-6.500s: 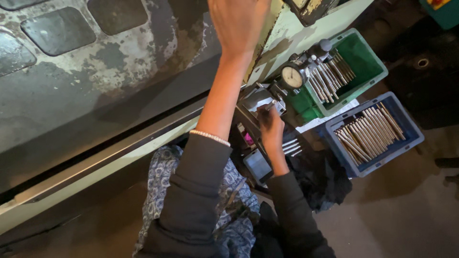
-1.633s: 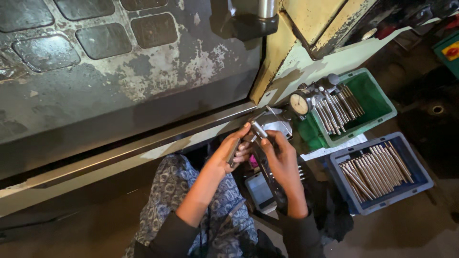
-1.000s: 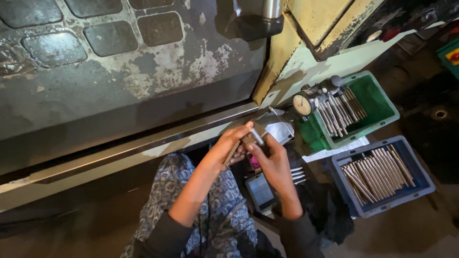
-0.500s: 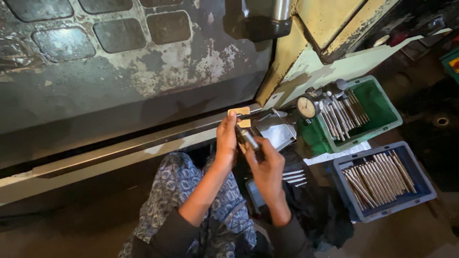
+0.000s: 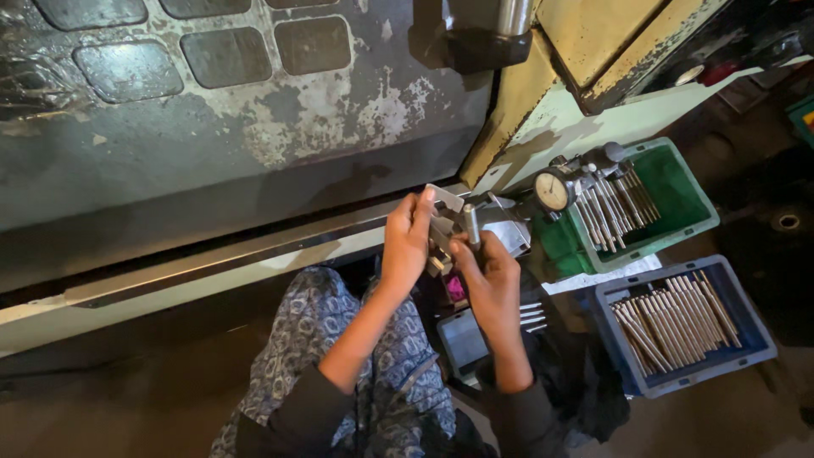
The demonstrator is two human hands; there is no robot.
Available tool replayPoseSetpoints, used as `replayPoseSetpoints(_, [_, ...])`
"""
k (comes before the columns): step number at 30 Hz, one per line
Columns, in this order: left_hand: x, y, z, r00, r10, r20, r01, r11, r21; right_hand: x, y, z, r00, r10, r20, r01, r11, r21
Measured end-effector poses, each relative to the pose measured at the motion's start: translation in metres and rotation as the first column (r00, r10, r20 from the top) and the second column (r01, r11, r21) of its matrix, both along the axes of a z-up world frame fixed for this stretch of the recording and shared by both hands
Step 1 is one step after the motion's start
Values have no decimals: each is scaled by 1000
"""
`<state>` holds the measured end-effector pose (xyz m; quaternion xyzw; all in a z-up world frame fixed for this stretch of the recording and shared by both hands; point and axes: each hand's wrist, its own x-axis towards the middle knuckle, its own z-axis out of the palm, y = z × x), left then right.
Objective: The person retrieves metal rods from a machine, measures them with a dial caliper, and places them into a container. The person repeats this process for multiple rods.
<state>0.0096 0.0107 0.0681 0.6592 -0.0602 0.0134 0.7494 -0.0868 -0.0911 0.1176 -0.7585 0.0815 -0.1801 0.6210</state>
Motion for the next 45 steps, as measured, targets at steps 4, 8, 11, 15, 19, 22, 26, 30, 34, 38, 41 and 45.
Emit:
replayPoseSetpoints(4, [15, -10, -24, 978, -47, -202, 18, 990, -142, -11, -5, 7, 999, 40, -5, -40, 999, 14])
replayPoseSetpoints(8, [24, -15, -41, 976, -64, -210, 32, 987, -154, -12, -2, 5, 988, 109, 108, -87, 978, -192])
replayPoseSetpoints(11, [25, -16, -46, 960, -116, -253, 59, 974, -220, -10, 2, 3, 990, 94, 103, -54, 940, -338])
replayPoseSetpoints(15, [26, -14, -44, 943, -174, -283, 100, 961, -258, -12, 4, 6, 995, 66, 75, -34, 930, -367])
replayPoseSetpoints(19, [25, -11, -39, 926, -207, -316, 114, 951, -288, -14, 5, 11, 994, 67, 89, -25, 912, -408])
replayPoseSetpoints(22, [25, -10, -38, 927, -213, -309, 118, 947, -298, -15, 8, 13, 993, 62, 96, -17, 911, -413])
replayPoseSetpoints(26, [25, -7, -40, 919, -205, -337, 114, 956, -270, -16, 10, 15, 987, 66, 148, 17, 867, -498])
replayPoseSetpoints(30, [26, -7, -42, 917, -213, -338, 103, 943, -316, -14, 12, 16, 981, 62, 186, 54, 827, -560])
replayPoseSetpoints(34, [27, -5, -43, 905, -231, -356, 104, 934, -343, -14, 14, 17, 984, 43, 171, 59, 835, -548])
replayPoseSetpoints(38, [27, -3, -44, 912, -241, -332, 122, 933, -339, -13, 15, 19, 989, 64, 136, 12, 867, -498])
replayPoseSetpoints(41, [29, 1, -45, 910, -257, -326, 160, 941, -298, -13, 14, 21, 993, 103, 52, -72, 908, -414])
replayPoseSetpoints(45, [31, 3, -43, 910, -281, -305, 191, 937, -293, -12, 16, 21, 986, 122, 117, -48, 865, -499])
